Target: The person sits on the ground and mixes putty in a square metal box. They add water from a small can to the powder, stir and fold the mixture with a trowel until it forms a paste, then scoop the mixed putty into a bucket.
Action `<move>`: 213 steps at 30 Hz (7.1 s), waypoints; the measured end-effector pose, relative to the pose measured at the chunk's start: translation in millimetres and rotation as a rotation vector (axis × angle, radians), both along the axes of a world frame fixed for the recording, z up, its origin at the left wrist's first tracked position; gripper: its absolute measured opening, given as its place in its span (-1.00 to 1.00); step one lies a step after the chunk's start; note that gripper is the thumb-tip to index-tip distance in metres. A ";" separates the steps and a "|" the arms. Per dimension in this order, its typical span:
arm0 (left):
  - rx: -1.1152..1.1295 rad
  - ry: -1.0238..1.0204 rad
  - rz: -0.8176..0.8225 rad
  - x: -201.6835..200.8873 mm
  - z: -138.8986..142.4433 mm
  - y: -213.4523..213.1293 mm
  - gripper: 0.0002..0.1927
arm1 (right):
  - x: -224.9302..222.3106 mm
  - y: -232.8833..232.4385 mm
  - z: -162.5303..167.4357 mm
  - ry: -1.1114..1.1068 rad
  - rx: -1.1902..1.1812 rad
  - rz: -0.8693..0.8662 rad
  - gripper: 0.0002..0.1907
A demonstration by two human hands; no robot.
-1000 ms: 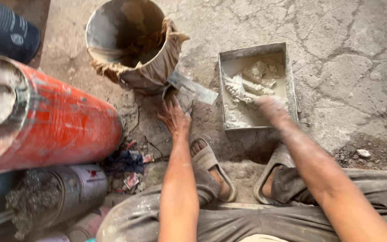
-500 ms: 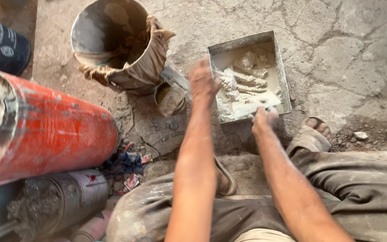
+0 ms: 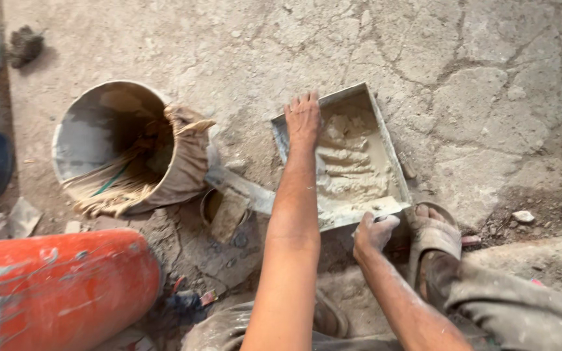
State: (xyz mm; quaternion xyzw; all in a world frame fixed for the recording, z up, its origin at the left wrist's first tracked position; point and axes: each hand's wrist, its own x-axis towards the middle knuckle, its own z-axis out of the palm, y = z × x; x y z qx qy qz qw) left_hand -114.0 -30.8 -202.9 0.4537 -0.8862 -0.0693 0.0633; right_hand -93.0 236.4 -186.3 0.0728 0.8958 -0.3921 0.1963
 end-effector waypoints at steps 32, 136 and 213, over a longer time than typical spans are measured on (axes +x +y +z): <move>0.462 0.385 1.160 9.2 -28.7 273.0 -0.47 | -233.2 -203.5 57.4 0.195 0.452 1.500 -0.66; 0.467 0.290 0.836 141.9 -65.9 245.4 -0.55 | -127.1 -14.9 21.0 0.489 0.376 1.382 -0.68; 0.277 0.436 0.763 139.2 -91.0 242.7 -0.69 | -134.9 -189.3 -34.1 0.731 0.300 1.842 -0.85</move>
